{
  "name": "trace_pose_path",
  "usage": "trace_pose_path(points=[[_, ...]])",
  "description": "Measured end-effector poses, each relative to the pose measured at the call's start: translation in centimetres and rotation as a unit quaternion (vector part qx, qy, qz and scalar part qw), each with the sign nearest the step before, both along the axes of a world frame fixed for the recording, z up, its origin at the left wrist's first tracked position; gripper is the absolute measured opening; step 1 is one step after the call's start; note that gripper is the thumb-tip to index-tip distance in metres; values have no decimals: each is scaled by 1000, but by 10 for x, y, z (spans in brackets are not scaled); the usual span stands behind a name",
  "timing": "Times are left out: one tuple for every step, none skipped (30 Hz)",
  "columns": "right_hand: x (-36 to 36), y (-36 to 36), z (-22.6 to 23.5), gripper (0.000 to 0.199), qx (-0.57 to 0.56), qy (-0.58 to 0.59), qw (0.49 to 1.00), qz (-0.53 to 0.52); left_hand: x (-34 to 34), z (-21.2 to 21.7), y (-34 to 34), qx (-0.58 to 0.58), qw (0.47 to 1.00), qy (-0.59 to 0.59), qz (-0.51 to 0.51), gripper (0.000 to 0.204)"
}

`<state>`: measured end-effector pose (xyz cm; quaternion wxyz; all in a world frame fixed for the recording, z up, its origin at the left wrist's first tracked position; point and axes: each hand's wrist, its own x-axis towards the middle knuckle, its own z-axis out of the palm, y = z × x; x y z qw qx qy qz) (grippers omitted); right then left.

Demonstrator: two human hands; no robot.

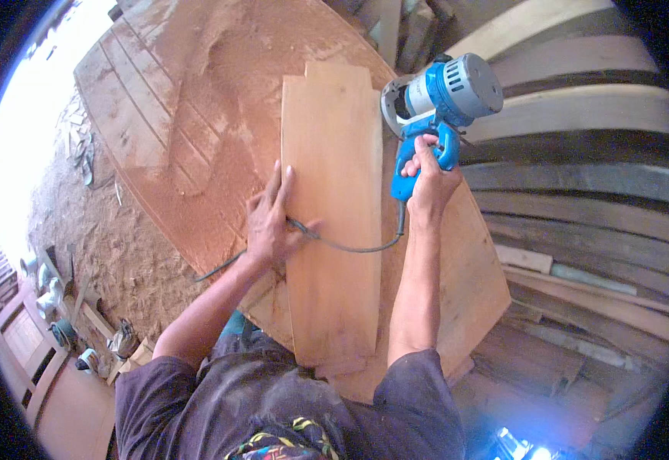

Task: The person uses a handheld electric router to smooth the edges of several wooden planks on a workbench. They repeatedly position the planks, run the router along the edges, and flip the pieces to work on different sides.

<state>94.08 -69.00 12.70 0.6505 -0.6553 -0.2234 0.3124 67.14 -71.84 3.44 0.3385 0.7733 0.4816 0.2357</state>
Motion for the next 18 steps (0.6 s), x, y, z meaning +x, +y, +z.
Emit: trace_pose_path(points=[[3,10,-7,11,-4,-10,1000,6,-1,1,1,-3,1000,2,-2,113],[7,22,-14,10,-7,-21,1000,11,-1,2,3,-7,1000,3,-5,112],[9,33,-21,10,-11,-32,999,16,-2,3,3,-11,1000,4,-8,112],[11,43,-22,8,-20,-22,999,11,-2,2,3,-8,1000,5,-7,112],[14,51,-26,8,-25,-21,999,16,-2,1,3,-6,1000,6,-7,112],[17,59,-31,8,-29,-20,999,21,-3,0,2,-4,1000,7,-8,113],[19,65,-31,9,-32,-21,999,26,-2,-1,3,-7,1000,1,-7,112],[21,68,-31,6,-35,-23,999,28,-3,-2,4,-9,1000,-5,-7,112],[20,70,-31,6,-37,-36,998,35,-4,-3,4,-11,1000,-11,-8,112],[17,71,-28,6,-40,-52,997,43,-3,-1,4,-16,1000,-9,-7,112],[15,71,-28,6,-42,-67,996,50,-3,1,5,-21,1000,-8,-7,112],[15,71,-30,5,-48,-78,994,55,-3,3,4,-25,1000,-6,-7,111],[14,70,-28,5,-46,-78,994,60,-2,2,4,-22,1000,-6,-6,111],[12,68,-27,5,-44,-79,994,64,-1,1,4,-19,1000,-6,-6,111],[11,66,-25,5,-42,-79,994,69,-1,1,3,-15,1000,-6,-5,111],[9,64,-26,7,-37,-80,994,70,-1,3,3,-16,1000,-3,-4,111],[7,61,-25,5,-42,-84,993,71,0,6,4,-18,1000,-1,-2,111],[3,59,-24,4,-48,-87,993,72,0,7,4,-19,1000,2,0,111]])
